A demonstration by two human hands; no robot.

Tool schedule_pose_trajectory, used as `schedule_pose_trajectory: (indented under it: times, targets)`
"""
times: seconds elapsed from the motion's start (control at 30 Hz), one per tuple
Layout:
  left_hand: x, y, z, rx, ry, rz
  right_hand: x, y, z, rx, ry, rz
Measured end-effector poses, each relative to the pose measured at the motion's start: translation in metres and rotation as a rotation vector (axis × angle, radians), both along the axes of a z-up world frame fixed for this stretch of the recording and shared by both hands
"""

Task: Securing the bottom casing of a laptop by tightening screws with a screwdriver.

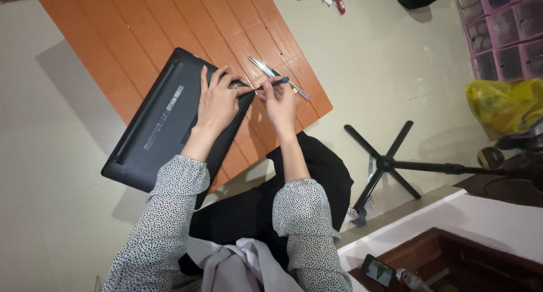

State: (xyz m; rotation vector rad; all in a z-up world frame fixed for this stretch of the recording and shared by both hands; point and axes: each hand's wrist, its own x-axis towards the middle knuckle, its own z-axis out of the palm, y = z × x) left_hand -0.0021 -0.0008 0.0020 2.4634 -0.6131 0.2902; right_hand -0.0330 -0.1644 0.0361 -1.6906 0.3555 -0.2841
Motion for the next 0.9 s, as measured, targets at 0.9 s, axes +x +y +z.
schedule_pose_trajectory:
  times: [0.9]
  targets:
    - [0.025, -0.009, -0.003, 0.032, 0.185, -0.002, 0.007, -0.001, 0.0, -0.196, -0.028, -0.026]
